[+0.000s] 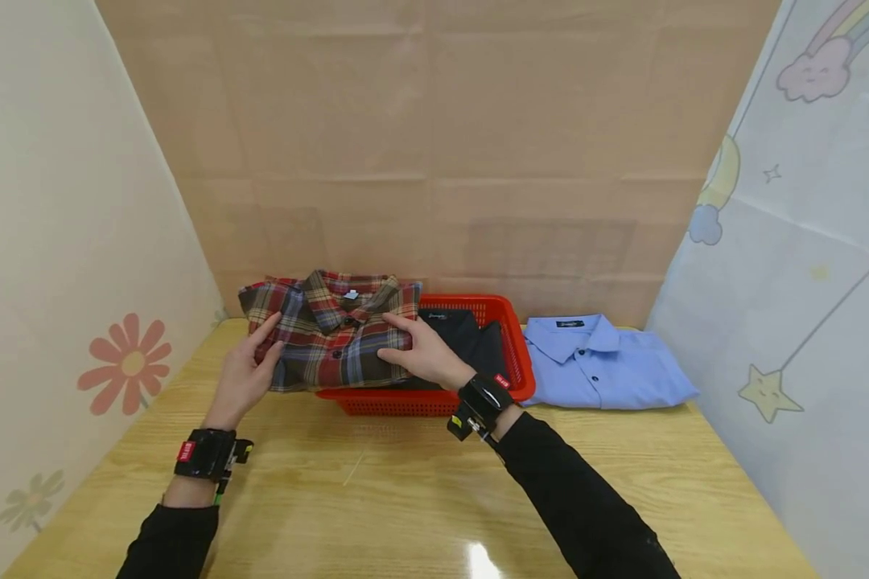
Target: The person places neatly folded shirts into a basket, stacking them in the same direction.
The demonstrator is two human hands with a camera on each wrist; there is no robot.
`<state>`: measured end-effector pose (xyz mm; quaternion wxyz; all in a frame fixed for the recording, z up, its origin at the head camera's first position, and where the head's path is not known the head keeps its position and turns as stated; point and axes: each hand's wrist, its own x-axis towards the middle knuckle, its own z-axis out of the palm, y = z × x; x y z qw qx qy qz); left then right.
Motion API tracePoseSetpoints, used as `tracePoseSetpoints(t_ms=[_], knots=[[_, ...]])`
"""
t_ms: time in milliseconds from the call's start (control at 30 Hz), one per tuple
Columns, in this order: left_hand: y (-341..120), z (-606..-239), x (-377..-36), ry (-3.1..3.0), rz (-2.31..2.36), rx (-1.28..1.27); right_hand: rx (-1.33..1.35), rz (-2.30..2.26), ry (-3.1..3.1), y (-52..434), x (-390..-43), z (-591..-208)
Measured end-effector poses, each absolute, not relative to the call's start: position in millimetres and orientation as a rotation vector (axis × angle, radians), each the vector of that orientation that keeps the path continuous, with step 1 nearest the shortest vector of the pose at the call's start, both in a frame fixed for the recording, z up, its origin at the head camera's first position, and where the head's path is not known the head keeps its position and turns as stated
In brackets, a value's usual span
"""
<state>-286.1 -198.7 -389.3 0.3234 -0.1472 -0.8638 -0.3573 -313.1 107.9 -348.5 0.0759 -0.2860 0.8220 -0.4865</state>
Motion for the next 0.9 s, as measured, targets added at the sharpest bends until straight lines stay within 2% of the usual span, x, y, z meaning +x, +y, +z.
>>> tracePoseSetpoints(t_ms=[900], knots=[[-142.8, -395.3, -292.8, -2.405, -0.998, -0.474, -0.812, -1.091, 2.880, 172.9, -310.4, -348.3]])
